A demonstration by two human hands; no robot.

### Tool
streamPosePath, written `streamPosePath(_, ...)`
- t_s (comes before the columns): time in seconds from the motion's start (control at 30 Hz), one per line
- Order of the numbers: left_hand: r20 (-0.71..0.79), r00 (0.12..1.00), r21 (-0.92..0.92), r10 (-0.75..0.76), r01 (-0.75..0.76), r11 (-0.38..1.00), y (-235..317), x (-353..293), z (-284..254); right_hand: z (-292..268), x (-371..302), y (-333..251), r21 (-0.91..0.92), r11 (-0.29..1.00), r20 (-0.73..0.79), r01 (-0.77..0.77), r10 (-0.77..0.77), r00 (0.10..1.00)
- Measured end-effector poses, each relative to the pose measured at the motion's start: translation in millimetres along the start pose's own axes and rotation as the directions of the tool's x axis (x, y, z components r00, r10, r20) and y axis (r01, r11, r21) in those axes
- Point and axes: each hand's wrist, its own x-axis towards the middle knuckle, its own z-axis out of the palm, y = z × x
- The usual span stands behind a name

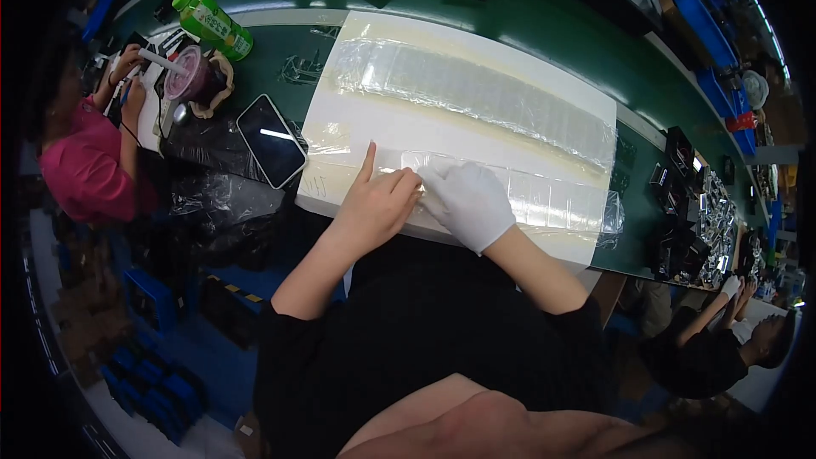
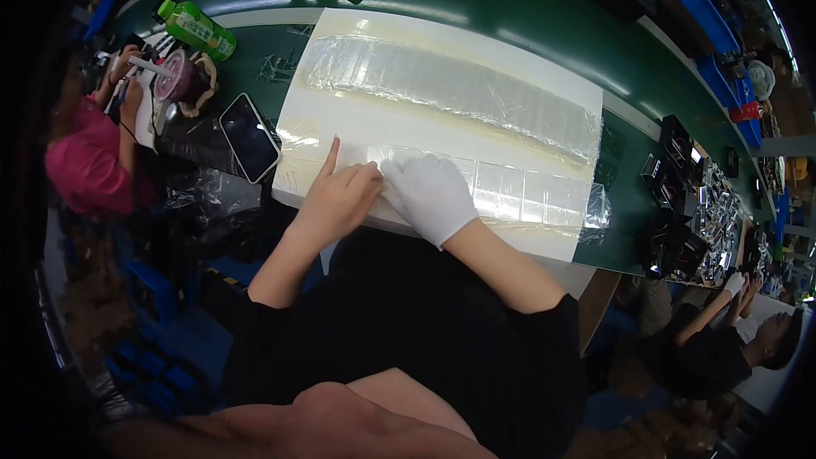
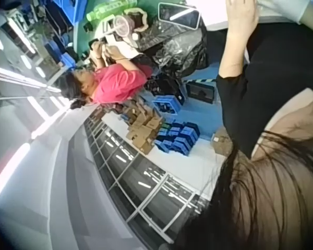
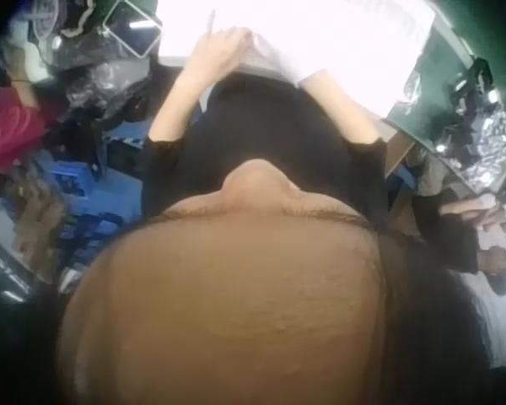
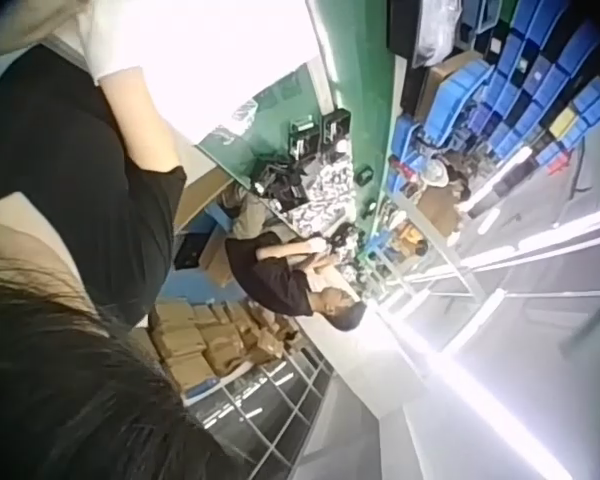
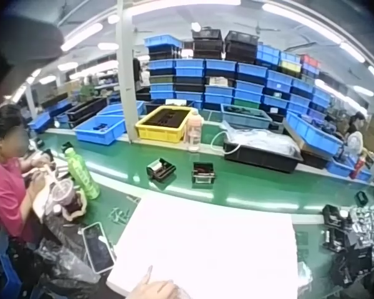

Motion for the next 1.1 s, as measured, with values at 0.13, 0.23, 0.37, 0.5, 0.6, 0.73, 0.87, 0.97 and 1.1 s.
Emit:
streamPosePath(0.13,-0.579,0.807,-0.088,-0.111,0.074,0.993,10,-9,19,27,-3,6,0.102,0.993,-0.232,-0.057,0.08,0.969)
streamPosePath(0.23,-0.696,0.612,-0.24,-0.376,0.295,0.925,13,-14,27,38,-7,7,0.232,0.969,-0.371,-0.09,0.173,0.912)
streamPosePath(0.37,-0.225,0.845,-0.86,-0.486,0.062,0.506,14,-12,34,32,-7,5,0.543,0.818,-0.317,-0.191,0.41,0.855)
streamPosePath(0.5,-0.071,0.944,-0.993,-0.321,-0.099,-0.071,2,-4,48,19,-7,8,0.851,0.434,-0.03,-0.295,0.603,0.797)
streamPosePath(0.6,-0.1,0.939,-0.994,-0.329,-0.111,-0.014,-4,-6,51,14,-7,10,0.868,0.351,0.084,-0.352,0.595,0.8)
streamPosePath(0.73,-0.157,0.921,-0.968,-0.357,-0.072,0.241,-5,-11,48,13,2,-2,0.431,0.897,-0.427,-0.092,0.293,0.855)
streamPosePath(0.87,-0.197,0.914,-0.843,-0.355,0.027,0.537,1,-13,36,-2,12,-2,-0.108,0.994,-0.387,0.024,-0.064,0.92)
streamPosePath(0.97,-0.178,0.929,-0.856,-0.324,0.016,0.517,-6,-19,35,19,11,20,0.217,0.963,-0.391,0.158,-0.063,0.918)
streamPosePath(1.1,-0.138,0.95,-0.989,-0.28,-0.118,0.09,-10,-27,46,3,21,35,0.84,0.469,-0.053,-0.273,0.572,0.818)
